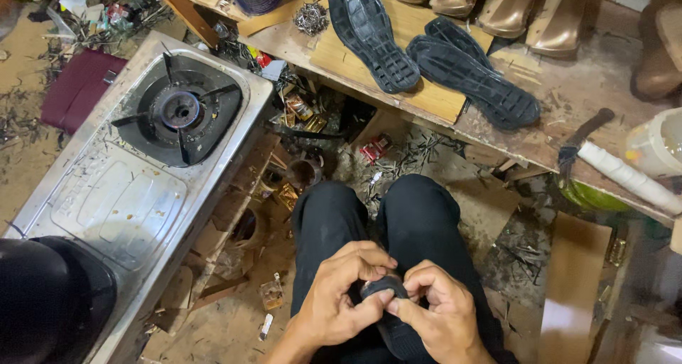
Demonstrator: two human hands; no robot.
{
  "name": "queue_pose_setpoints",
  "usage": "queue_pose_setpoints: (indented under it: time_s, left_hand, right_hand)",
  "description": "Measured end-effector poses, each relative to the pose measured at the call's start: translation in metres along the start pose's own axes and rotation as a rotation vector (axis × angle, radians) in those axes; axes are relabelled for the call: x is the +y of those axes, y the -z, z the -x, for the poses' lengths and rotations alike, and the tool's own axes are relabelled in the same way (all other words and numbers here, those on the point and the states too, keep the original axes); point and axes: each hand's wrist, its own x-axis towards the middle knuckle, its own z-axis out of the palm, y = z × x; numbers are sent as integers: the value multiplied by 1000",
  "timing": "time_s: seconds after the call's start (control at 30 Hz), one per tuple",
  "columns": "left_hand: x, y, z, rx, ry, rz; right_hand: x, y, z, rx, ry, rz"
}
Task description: The person sits on the floor and repairs a brown shoe by applying glue to the sole, attaching a black rubber sole piece, and hammering it into place. They repeat the process on the other shoe, using a small brush to apply adhesive and a hammer to secure the sole.
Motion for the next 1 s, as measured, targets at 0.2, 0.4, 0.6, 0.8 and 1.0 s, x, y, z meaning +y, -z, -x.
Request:
queue_pose_setpoints:
  time_s: [0.2, 0.4, 0.6, 0.8, 1.0]
  left_hand:
    - [-2, 1, 4, -7, 140, 99]
    - [2, 12, 0, -89, 53, 53]
    - [-1, 3, 3, -33, -10, 5]
    - [3, 3, 2, -32, 77, 56]
    - [9, 22, -5, -176, 84, -26]
  right_hand:
    - [2, -1, -1, 16, -136, 76]
    - [-1, 6, -1, -13, -96, 72]
    - [4, 3, 5, 9, -21, 85]
    - [7, -4, 10, 64, -78, 108]
    - [5, -5, 10, 28, -12, 181]
